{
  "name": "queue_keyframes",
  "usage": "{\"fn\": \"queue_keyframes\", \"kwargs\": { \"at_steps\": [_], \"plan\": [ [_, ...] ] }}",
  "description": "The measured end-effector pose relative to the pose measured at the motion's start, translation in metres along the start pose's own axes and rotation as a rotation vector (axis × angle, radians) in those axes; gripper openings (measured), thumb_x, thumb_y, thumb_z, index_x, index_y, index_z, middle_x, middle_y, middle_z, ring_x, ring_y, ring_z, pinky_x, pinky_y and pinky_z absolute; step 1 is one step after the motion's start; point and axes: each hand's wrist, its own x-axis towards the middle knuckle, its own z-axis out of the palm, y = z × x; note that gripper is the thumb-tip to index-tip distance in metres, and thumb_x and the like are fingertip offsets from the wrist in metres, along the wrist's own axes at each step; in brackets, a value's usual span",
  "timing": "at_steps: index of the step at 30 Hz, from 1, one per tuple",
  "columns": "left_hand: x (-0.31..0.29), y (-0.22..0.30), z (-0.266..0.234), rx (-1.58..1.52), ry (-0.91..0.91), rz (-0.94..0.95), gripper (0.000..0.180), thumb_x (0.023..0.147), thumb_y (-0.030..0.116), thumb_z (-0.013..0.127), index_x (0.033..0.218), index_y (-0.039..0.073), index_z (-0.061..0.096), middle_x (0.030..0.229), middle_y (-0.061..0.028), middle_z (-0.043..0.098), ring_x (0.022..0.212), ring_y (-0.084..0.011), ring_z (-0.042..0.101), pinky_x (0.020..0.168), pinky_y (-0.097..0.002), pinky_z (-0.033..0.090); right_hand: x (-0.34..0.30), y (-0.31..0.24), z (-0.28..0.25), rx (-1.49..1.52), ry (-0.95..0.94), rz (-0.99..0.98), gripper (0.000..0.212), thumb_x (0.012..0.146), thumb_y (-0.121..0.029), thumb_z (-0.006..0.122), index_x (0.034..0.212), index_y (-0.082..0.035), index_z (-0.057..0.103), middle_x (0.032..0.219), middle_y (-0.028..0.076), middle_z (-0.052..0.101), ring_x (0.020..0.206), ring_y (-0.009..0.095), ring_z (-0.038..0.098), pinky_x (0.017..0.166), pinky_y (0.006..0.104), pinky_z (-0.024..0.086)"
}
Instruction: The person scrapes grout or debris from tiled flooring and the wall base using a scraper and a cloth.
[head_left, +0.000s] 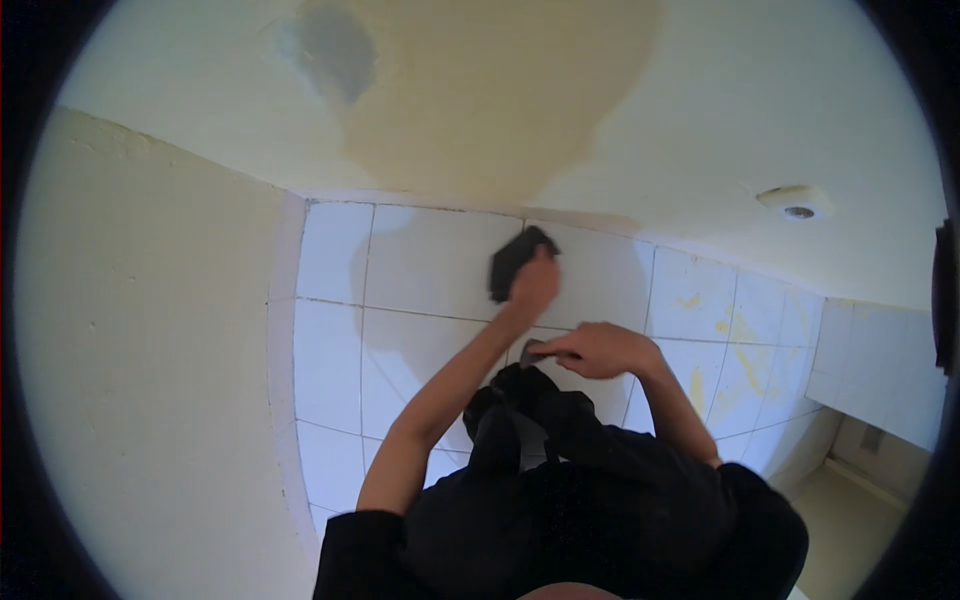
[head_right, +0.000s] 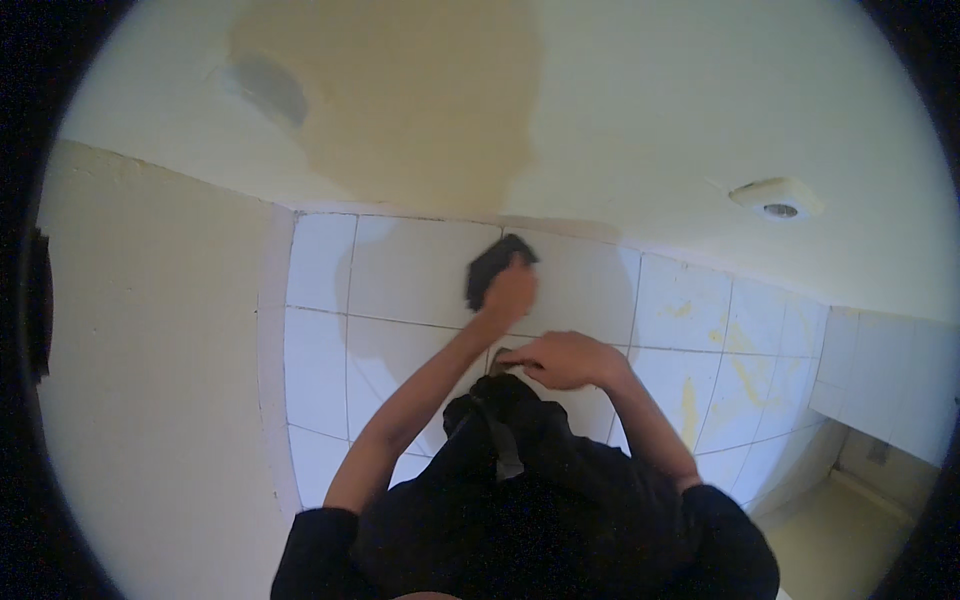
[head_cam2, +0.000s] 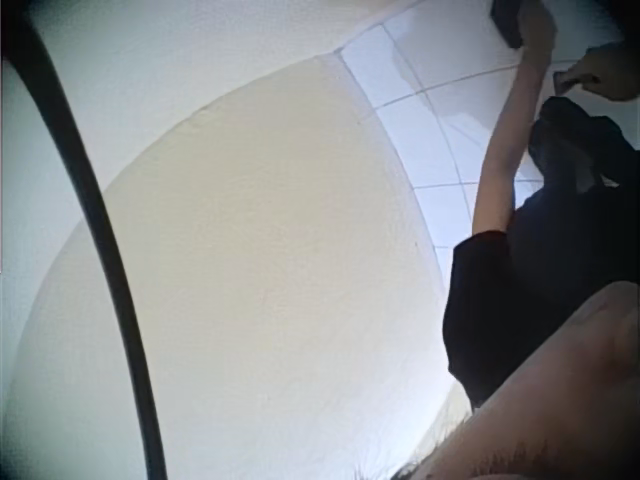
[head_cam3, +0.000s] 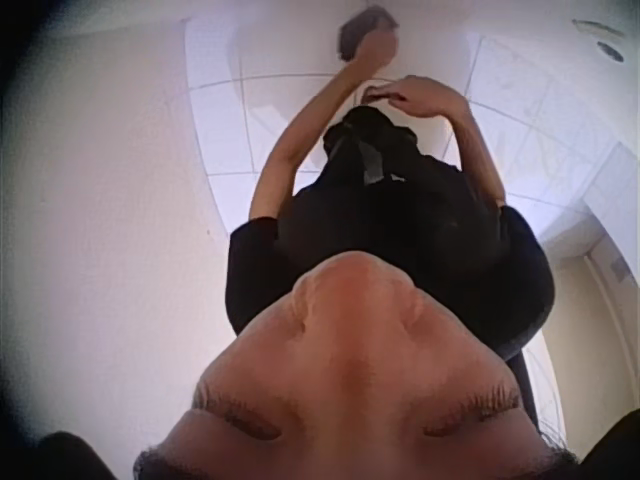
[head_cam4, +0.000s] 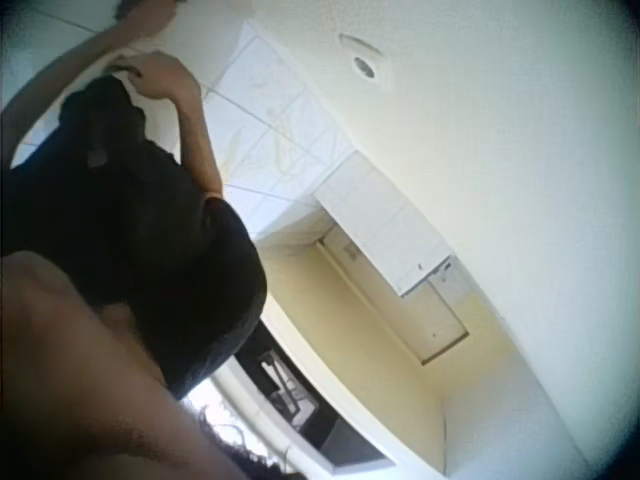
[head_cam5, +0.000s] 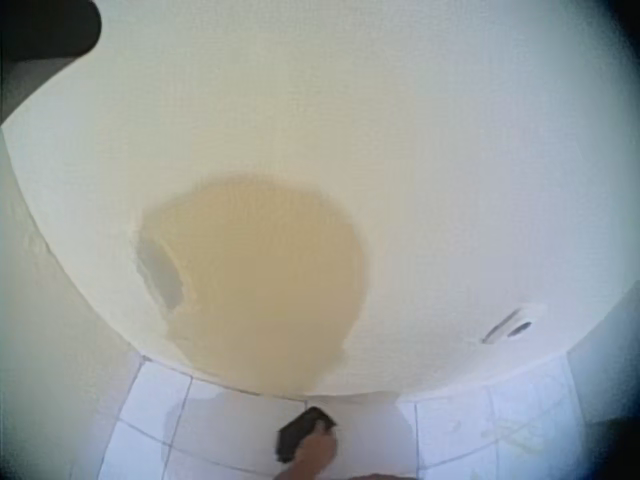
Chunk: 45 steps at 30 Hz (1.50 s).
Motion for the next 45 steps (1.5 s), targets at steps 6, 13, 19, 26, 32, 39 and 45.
{"fn": "queue_keyframes", "kwargs": {
  "at_steps": [6,13,19,26,32,39,45],
  "plan": [
    [0.088,0.156,0.077,0.021,0.055,0.196,0.018,0.081,0.012,0.06,0.09,-0.001,0.069,0.104,-0.0239,0.059,0.075,-0.0289,0.07,0.063,-0.0388,0.06,-0.09,-0.024,-0.018,0.089,0.1,0.246,0.047,0.09,-0.013,0.049,0.136,-0.027,0.053,0.072,0.017,0.063,0.065,0.034,0.061,0.064,0.0446,0.049],
    [0.013,0.225,0.083,-0.67,-0.313,0.953,0.014,0.086,0.016,0.057,0.096,0.008,0.063,0.106,-0.018,0.055,0.093,-0.0364,0.061,0.079,-0.0464,0.049,-0.16,-0.014,-0.019,0.173,0.353,0.38,0.054,0.087,-0.009,0.06,0.138,-0.023,0.051,0.06,0.016,0.057,0.053,0.032,0.056,0.056,0.0399,0.045],
    [-0.009,0.13,0.025,-1.126,-0.164,0.766,0.015,0.077,0.012,0.064,0.081,-0.001,0.057,0.084,-0.0179,0.053,0.081,-0.0335,0.057,0.071,-0.0401,0.048,-0.138,-0.011,-0.02,0.272,0.492,0.289,0.051,0.084,-0.006,0.067,0.133,-0.014,0.055,0.056,0.014,0.053,0.046,0.025,0.046,0.05,0.036,0.038],
    [-0.077,-0.11,-0.058,-0.974,0.514,-0.253,0.033,0.081,0.008,0.062,0.111,-0.003,0.063,0.098,-0.0124,0.066,0.09,-0.0199,0.061,0.08,-0.0325,0.052,0.003,0.04,0.008,0.071,0.594,0.284,0.041,0.089,-0.022,0.058,0.127,-0.009,0.054,0.074,0.019,0.064,0.073,0.039,0.064,0.068,0.0482,0.05],
    [-0.134,-0.193,-0.138,-0.1,0.644,-0.389,0.026,0.079,0.013,0.058,0.097,-0.001,0.069,0.114,-0.0263,0.062,0.089,-0.0413,0.064,0.078,-0.0456,0.053,0.124,0.101,0.038,-0.073,0.685,0.172,0.057,0.088,-0.012,0.052,0.143,-0.016,0.043,0.082,0.02,0.064,0.078,0.039,0.063,0.071,0.0507,0.051],
    [-0.148,-0.239,-0.079,-0.102,0.778,-0.436,0.024,0.077,0.017,0.061,0.091,0.003,0.073,0.123,-0.026,0.059,0.093,-0.041,0.065,0.08,-0.045,0.054,0.165,0.115,0.021,-0.257,0.698,0.146,0.052,0.092,-0.017,0.05,0.144,-0.02,0.042,0.078,0.019,0.063,0.075,0.036,0.063,0.068,0.0489,0.053],
    [-0.147,-0.223,-0.084,0.002,0.814,-0.414,0.02,0.075,0.015,0.061,0.09,0.005,0.071,0.114,-0.0193,0.062,0.081,-0.0386,0.065,0.069,-0.0457,0.054,0.162,0.12,-0.002,-0.26,0.587,0.185,0.048,0.098,-0.029,0.047,0.145,-0.027,0.04,0.071,0.023,0.062,0.07,0.038,0.063,0.065,0.0516,0.052]
  ]
}}
